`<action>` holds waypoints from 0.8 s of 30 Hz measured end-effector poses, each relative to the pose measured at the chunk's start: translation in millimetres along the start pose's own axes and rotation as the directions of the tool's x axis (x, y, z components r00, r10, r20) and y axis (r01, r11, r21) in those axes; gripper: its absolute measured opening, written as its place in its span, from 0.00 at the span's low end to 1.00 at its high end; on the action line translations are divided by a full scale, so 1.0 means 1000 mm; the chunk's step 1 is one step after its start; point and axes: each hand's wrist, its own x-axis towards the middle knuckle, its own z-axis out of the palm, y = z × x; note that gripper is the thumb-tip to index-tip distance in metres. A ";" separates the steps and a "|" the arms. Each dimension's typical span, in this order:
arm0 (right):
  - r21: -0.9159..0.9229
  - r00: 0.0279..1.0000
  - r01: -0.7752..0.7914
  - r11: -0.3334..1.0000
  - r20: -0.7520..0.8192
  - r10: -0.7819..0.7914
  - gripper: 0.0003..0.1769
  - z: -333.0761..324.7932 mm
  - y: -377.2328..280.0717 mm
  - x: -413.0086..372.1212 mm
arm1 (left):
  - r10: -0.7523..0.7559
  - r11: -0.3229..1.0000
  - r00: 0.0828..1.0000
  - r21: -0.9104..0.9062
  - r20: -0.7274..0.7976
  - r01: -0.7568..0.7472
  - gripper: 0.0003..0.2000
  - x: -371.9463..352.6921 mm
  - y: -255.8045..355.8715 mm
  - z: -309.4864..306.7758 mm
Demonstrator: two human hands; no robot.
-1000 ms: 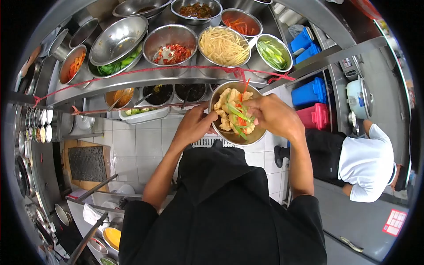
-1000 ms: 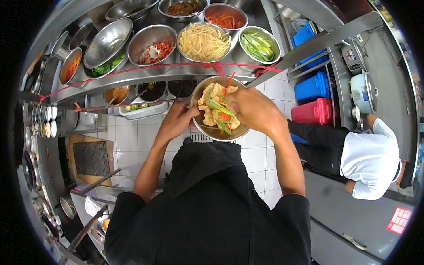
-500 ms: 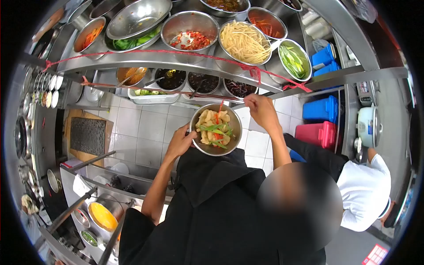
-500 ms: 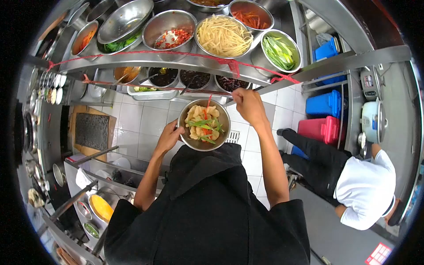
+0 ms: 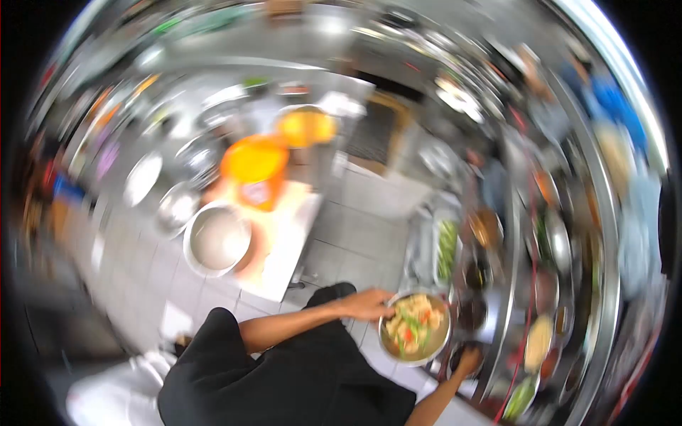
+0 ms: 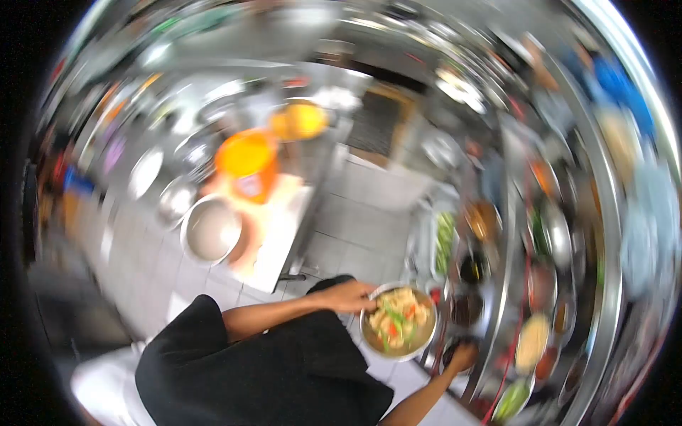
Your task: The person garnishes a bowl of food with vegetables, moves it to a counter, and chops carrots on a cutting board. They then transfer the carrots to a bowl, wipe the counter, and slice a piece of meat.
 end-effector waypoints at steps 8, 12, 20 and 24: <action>0.037 0.893 0.194 0.980 -0.420 -0.160 0.20 0.013 -0.038 -0.031 | -0.124 0.968 0.860 -0.251 -0.495 -0.005 0.24 -0.211 -0.020 0.015; 0.210 0.824 0.389 0.897 -0.515 -0.237 0.19 -0.037 -0.149 -0.081 | -0.236 0.950 0.719 -0.311 -0.653 0.029 0.23 -0.287 -0.042 0.011; 0.275 0.523 0.843 0.461 -0.619 -0.586 0.16 -0.121 -0.362 -0.163 | -0.165 0.956 0.398 -0.246 -0.902 -0.162 0.21 -0.411 -0.086 -0.031; 0.405 0.277 0.914 0.024 -0.578 -0.768 0.15 -0.152 -0.475 -0.240 | -0.102 0.989 0.085 -0.110 -0.991 -0.097 0.21 -0.468 -0.124 -0.045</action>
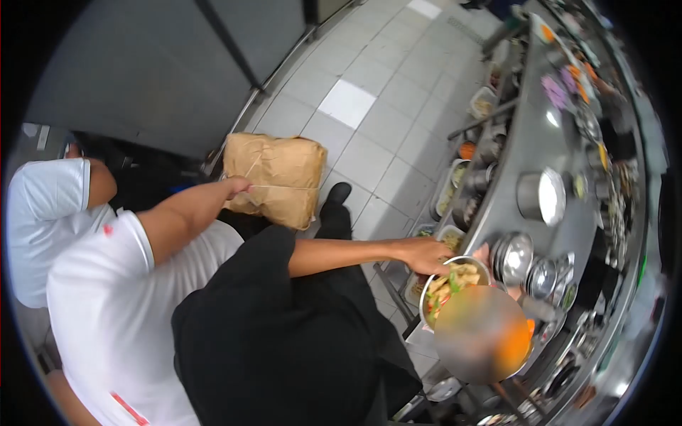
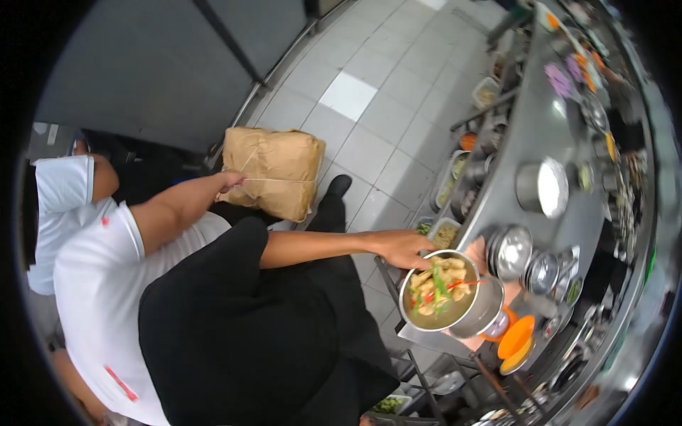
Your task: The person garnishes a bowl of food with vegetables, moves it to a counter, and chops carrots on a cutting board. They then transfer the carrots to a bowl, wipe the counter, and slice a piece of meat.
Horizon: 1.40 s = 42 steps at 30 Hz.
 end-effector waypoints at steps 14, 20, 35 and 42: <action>0.630 0.465 0.069 0.773 0.666 -0.584 0.16 0.275 -0.497 0.084 | -0.344 0.933 0.876 -0.230 -0.339 0.278 0.28 0.066 -0.047 -0.270; 0.670 0.553 -0.384 0.636 0.718 -0.423 0.08 0.416 -0.548 0.121 | -0.421 0.903 0.780 -0.296 -0.463 0.312 0.25 0.116 -0.062 -0.360; 0.219 0.126 -0.307 0.926 0.974 -0.189 0.18 1.027 -0.596 0.126 | -0.641 0.767 0.495 -0.516 -0.587 0.381 0.18 0.335 -0.231 -0.588; 0.013 -0.043 -0.619 0.785 0.998 -0.050 0.15 0.981 -0.560 0.063 | -0.605 0.795 0.478 -0.521 -0.637 0.311 0.12 0.421 -0.255 -0.677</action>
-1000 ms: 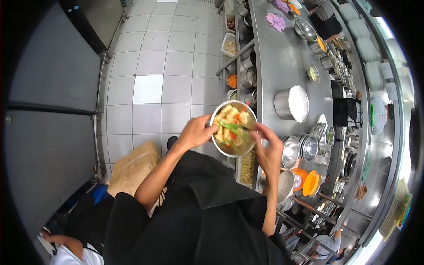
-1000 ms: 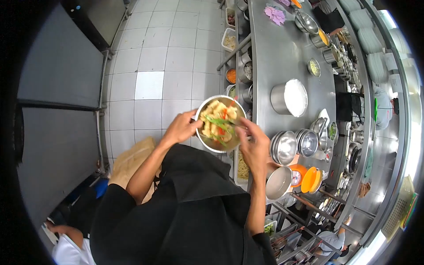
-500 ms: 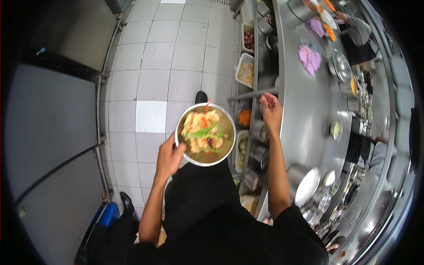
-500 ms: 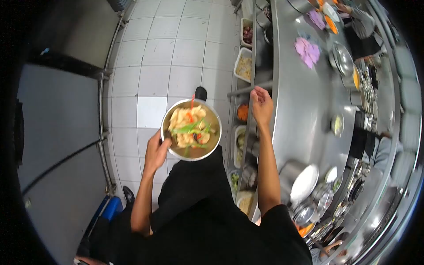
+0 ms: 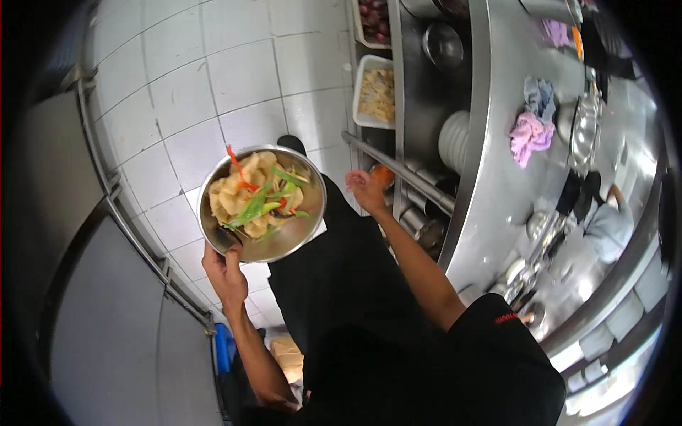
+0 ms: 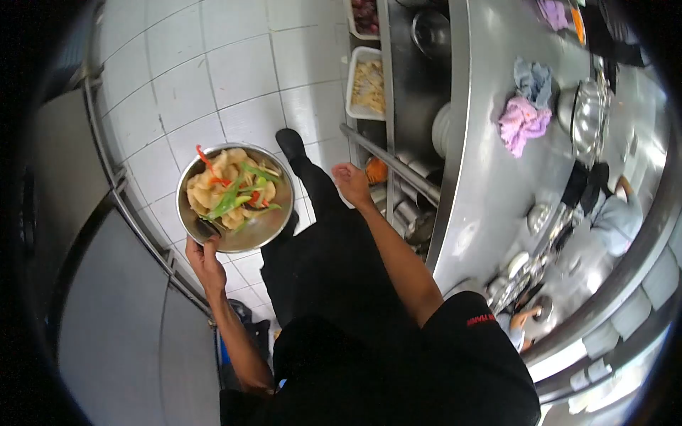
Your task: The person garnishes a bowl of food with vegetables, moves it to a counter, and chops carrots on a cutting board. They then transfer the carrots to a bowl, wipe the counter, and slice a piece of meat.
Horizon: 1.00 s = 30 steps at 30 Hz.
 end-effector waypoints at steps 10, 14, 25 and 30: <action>0.259 0.629 -0.618 0.742 -0.402 0.665 0.19 -0.072 0.226 -0.008 | -0.127 0.984 0.986 0.135 0.104 0.112 0.14 0.129 -0.093 -0.014; 0.423 0.544 -0.519 0.743 -0.506 0.669 0.15 -0.079 0.276 0.050 | -0.210 0.968 0.961 0.179 0.179 0.178 0.16 0.190 -0.170 -0.032; 0.693 0.630 0.720 0.032 -0.672 0.389 0.24 -0.159 0.429 0.097 | -0.104 0.952 0.970 0.304 0.220 0.033 0.14 0.280 -0.244 -0.002; 0.712 0.593 0.453 0.536 -0.690 0.415 0.14 -0.150 0.403 0.057 | -0.130 0.938 0.932 0.345 0.339 0.005 0.16 0.254 -0.222 0.057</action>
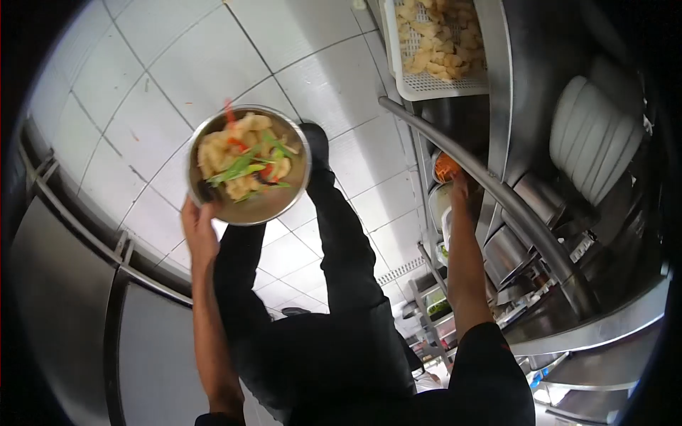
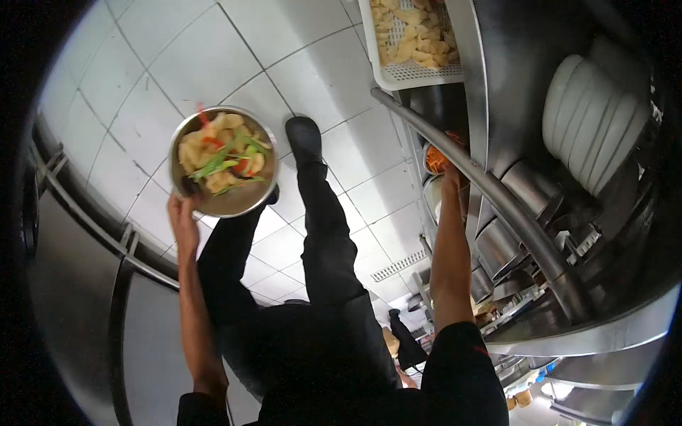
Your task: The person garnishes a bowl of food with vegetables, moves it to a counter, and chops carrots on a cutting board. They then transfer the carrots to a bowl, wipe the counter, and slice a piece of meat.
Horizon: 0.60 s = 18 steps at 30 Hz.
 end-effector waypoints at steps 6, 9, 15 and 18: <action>-0.477 0.984 0.178 0.860 0.105 -0.146 0.04 0.051 -0.008 -0.108 | 0.021 0.987 0.995 -0.162 0.097 -0.005 0.21 -0.020 0.026 0.043; -0.352 0.968 0.232 0.907 0.174 -0.180 0.10 0.160 -0.029 -0.252 | 0.031 0.995 0.994 -0.102 0.106 -0.020 0.25 -0.036 0.077 0.042; -0.306 0.899 0.312 0.899 0.401 -0.175 0.16 0.404 -0.219 -0.466 | 0.126 0.954 0.974 0.247 0.190 -0.172 0.25 -0.088 0.232 0.000; -0.470 0.573 0.738 0.485 0.816 -0.080 0.15 0.463 -0.316 -0.487 | 0.270 0.911 0.928 0.243 0.257 -0.333 0.23 -0.121 0.333 -0.017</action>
